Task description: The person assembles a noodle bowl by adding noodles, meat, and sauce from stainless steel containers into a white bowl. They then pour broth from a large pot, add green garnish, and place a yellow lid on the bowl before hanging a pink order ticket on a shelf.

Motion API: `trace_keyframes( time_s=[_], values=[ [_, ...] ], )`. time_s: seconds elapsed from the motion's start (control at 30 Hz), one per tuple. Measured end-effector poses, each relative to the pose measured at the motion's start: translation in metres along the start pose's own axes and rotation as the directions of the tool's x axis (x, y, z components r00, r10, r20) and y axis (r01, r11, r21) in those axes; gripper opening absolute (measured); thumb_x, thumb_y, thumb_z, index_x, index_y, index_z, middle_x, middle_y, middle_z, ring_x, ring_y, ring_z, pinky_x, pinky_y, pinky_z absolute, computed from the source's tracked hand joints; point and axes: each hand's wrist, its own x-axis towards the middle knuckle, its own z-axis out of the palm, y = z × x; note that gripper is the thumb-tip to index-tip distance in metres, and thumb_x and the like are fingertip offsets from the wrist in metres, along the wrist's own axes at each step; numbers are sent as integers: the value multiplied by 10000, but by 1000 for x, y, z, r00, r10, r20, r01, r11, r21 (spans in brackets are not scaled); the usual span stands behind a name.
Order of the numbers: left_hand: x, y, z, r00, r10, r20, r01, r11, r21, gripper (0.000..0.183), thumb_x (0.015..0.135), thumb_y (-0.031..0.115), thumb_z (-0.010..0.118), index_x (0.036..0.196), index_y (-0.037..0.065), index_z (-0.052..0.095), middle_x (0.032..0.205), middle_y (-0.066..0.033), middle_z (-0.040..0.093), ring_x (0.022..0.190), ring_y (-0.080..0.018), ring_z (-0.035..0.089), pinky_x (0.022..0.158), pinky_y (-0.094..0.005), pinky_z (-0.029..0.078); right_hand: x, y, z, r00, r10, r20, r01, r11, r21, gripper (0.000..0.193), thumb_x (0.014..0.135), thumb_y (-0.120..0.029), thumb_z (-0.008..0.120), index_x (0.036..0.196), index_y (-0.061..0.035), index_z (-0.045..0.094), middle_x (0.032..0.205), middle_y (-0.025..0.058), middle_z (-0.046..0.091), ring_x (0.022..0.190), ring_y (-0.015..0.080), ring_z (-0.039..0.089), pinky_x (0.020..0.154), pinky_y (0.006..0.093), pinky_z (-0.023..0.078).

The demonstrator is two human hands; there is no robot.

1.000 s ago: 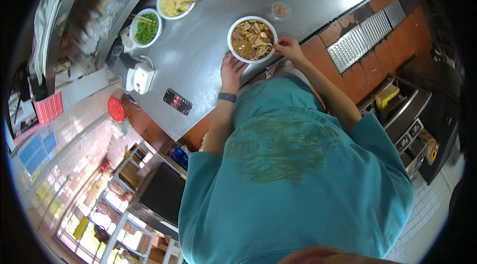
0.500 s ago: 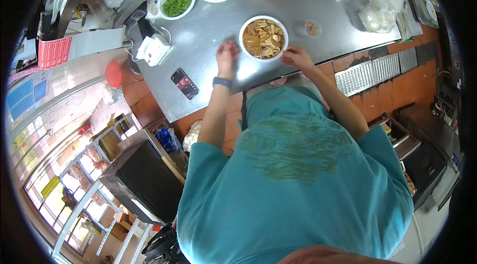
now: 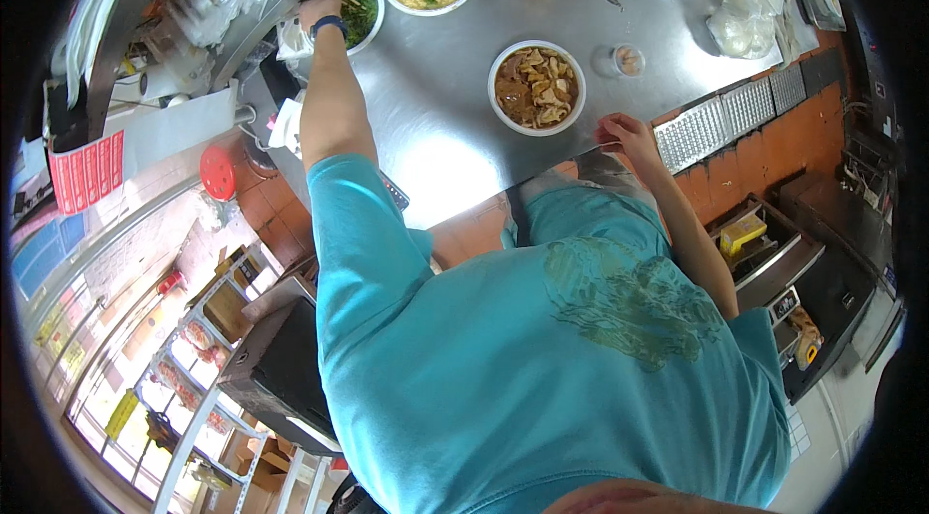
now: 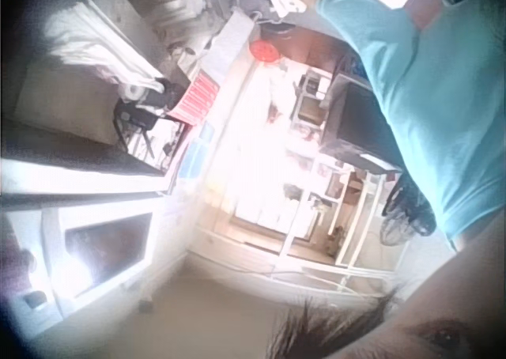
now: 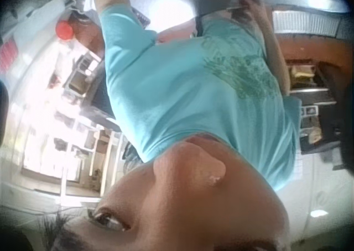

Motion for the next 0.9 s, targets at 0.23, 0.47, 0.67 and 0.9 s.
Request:
trace_keyframes(
  time_s=[0.23, 0.47, 0.67, 0.9],
  values=[
    [7, -13, 6, 949, 199, -245, -221, 973, -64, 452, 807, 435, 668, 1023, 42, 724, 1122, -206, 684, 1054, -374, 644, 918, -431, 499, -11, -4, -14, 995, -67, -69, 74, 991, 111, 210, 1004, -215, 548, 1051, -36, 648, 923, 51, 673, 841, 151, 658, 753, 297, 543],
    [-50, -33, -20, 919, -194, -343, -162, 608, -778, 328, 803, 245, 799, 737, -55, 683, 717, -145, 698, 624, -236, 617, 618, -366, 479, 2, -18, 3, 990, -143, 4, 140, 977, 159, 189, 1002, -188, 546, 1038, -28, 641, 910, 52, 667, 824, 154, 652, 759, 294, 533],
    [-121, -26, -32, 896, -415, -155, -92, 168, -982, 155, 901, 118, 689, 934, -34, 683, 781, -80, 662, 606, -146, 574, 447, -275, 457, 13, -25, 17, 977, -167, 132, 146, 977, 153, 192, 997, -186, 549, 1060, -27, 636, 913, 54, 670, 826, 155, 653, 759, 294, 532],
    [-165, -15, -66, 841, -312, -442, -379, 243, -893, 136, 915, 76, 672, 941, -58, 680, 855, -80, 681, 751, -143, 614, 682, -270, 506, 7, -30, 38, 933, -309, 186, 304, 951, 55, 177, 973, -150, 588, 1077, -14, 631, 902, 50, 681, 794, 131, 644, 715, 275, 532]
  ],
)
